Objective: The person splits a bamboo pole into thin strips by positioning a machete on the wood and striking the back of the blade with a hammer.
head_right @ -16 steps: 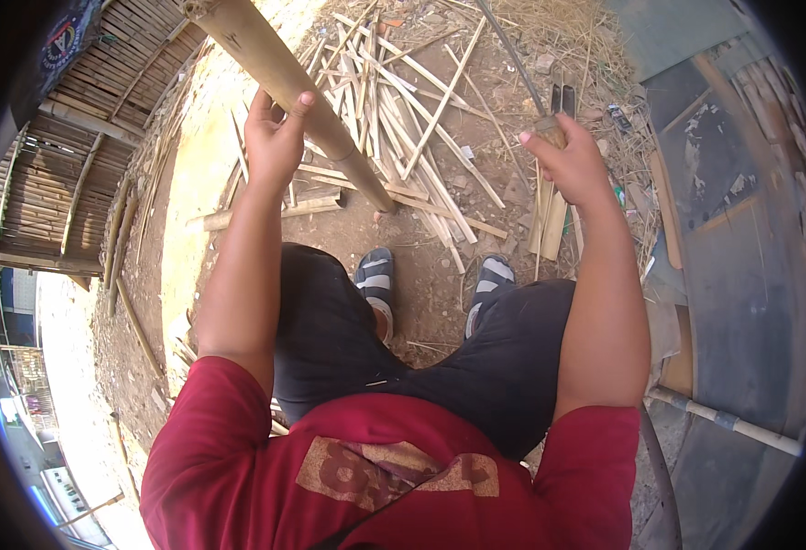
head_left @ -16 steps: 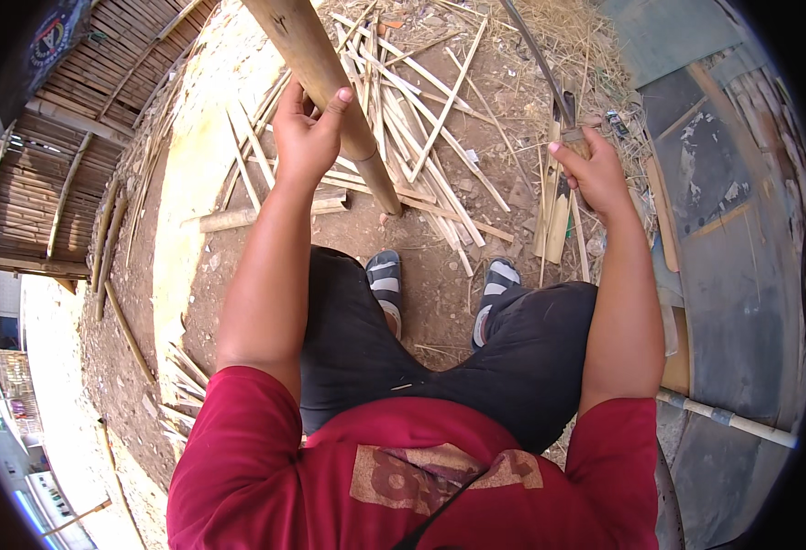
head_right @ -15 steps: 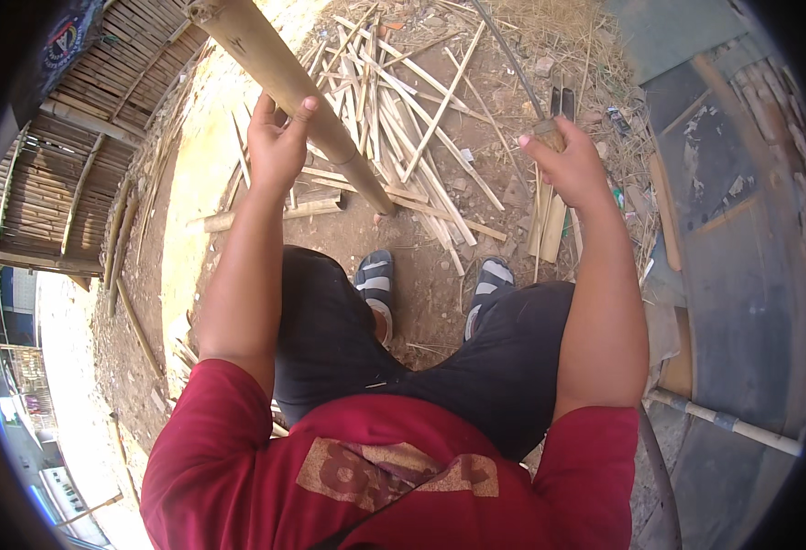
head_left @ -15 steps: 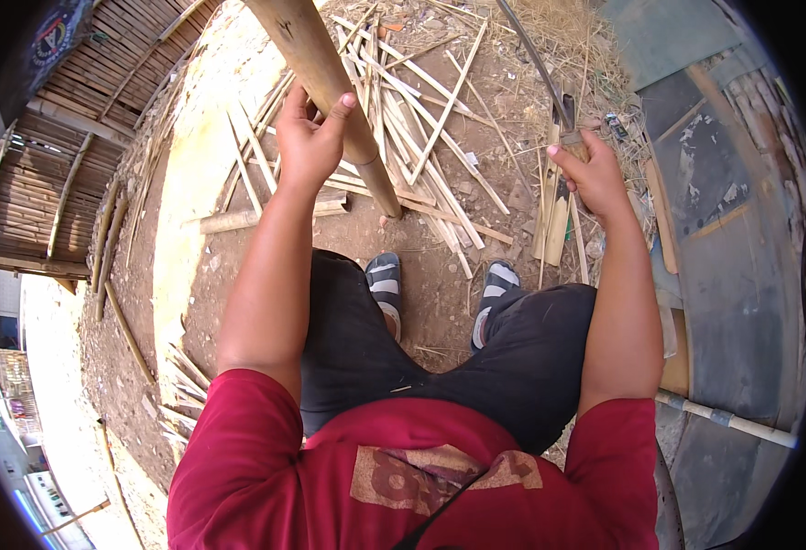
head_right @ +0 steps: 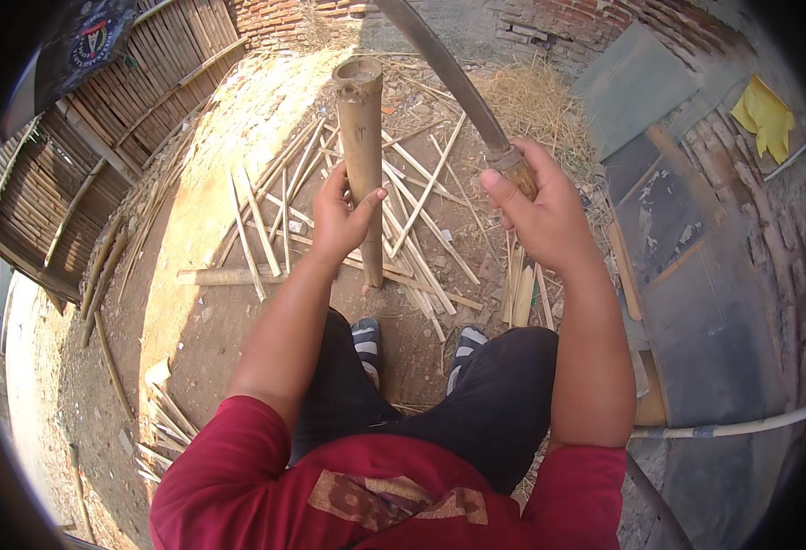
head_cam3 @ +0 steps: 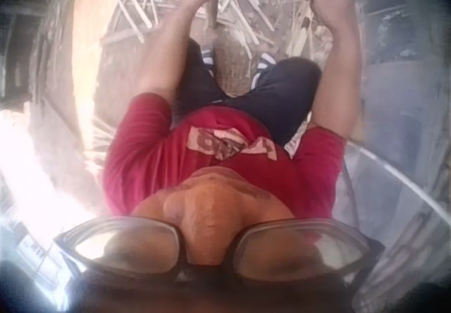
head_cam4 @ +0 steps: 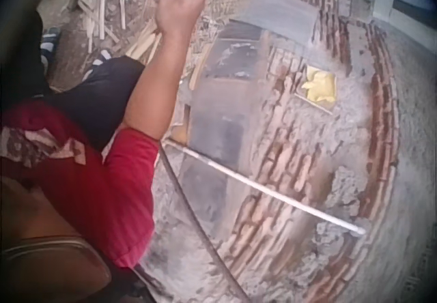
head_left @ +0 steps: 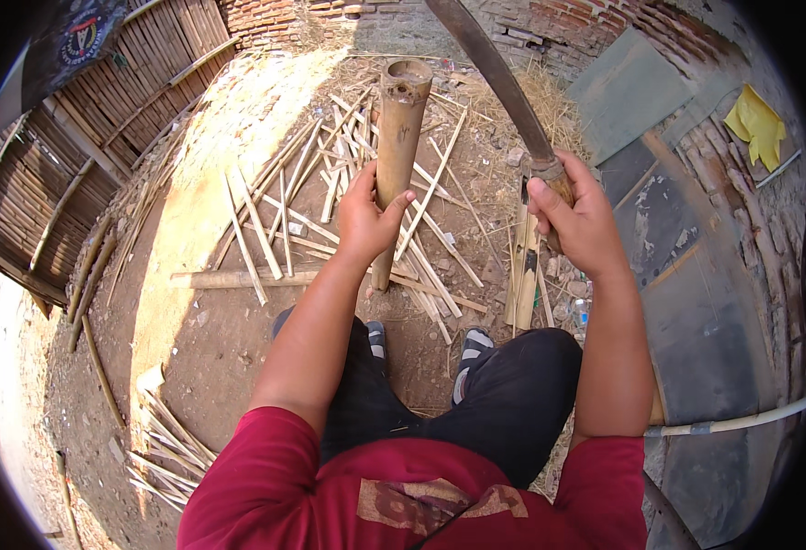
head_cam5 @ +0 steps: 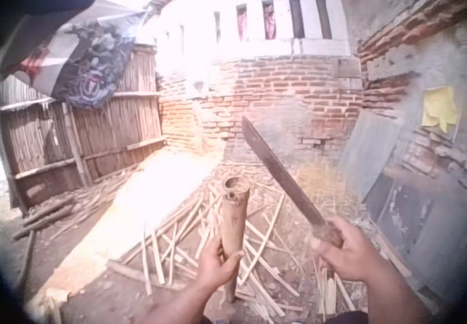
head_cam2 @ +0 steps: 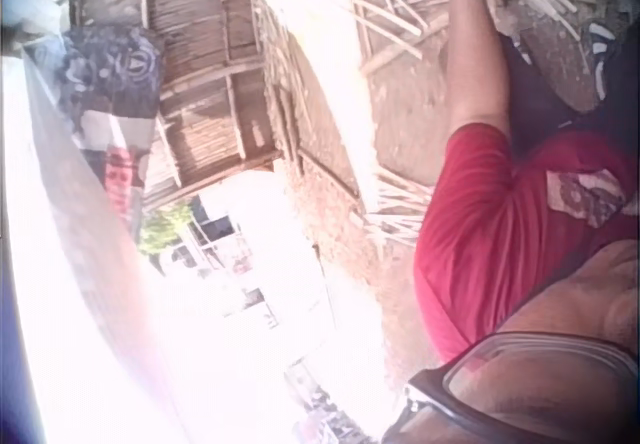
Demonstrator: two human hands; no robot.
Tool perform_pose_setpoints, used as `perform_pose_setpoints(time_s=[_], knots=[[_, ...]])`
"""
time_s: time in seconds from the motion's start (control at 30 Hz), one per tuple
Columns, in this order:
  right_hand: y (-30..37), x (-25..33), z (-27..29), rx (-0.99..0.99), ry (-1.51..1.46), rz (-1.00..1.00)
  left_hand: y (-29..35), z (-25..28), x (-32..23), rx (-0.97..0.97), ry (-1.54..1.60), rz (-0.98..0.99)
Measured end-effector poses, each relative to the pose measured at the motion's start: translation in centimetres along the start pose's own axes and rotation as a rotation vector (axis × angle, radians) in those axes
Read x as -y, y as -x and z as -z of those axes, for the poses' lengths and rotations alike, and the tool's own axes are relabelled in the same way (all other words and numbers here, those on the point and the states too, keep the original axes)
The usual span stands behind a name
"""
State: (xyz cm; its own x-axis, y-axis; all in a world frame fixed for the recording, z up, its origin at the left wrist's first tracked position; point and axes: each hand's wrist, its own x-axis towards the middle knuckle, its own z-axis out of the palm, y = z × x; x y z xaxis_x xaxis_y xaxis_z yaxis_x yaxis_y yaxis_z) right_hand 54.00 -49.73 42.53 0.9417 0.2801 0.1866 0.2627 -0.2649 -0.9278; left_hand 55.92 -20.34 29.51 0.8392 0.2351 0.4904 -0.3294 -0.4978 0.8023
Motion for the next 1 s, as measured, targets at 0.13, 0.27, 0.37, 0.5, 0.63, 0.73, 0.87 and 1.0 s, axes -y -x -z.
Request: perform_pose_setpoints(time_s=[0.13, 0.27, 0.37, 0.5, 0.63, 0.73, 0.87, 1.0], knots=[[0.3, 4.7, 0.0, -0.035, 0.317, 0.151, 1.2, -0.3, 0.4, -0.113, -0.059, -0.104], [0.4, 7.8, -1.2, 0.048, 0.304, 0.089, 1.8, 0.4, 0.0, -0.105, -0.028, -0.089], [0.5, 8.7, -1.5, 0.095, 0.308, -0.026, 1.6, 0.8, -0.1, -0.109, 0.028, -0.074], [0.8, 9.3, -2.0, 0.093, 0.334, -0.015, 1.4, 1.4, 0.1, -0.133, -0.083, -0.192], [1.2, 10.4, -2.6, 0.12, 0.305, -0.061, 1.4, 2.1, -0.1, -0.124, -0.072, -0.186], [1.5, 11.8, -2.6, 0.246, 0.16, -0.088, 1.5, 2.3, -0.1, -0.13, -0.069, -0.175], [1.9, 13.1, -4.5, 0.239, 0.134, -0.064, 1.8, 2.5, -1.2, -0.323, -0.162, -0.258], [2.2, 13.7, -7.4, 0.189, 0.003, -0.099, 2.5, 5.2, -6.1, -0.449, -0.047, -0.17]])
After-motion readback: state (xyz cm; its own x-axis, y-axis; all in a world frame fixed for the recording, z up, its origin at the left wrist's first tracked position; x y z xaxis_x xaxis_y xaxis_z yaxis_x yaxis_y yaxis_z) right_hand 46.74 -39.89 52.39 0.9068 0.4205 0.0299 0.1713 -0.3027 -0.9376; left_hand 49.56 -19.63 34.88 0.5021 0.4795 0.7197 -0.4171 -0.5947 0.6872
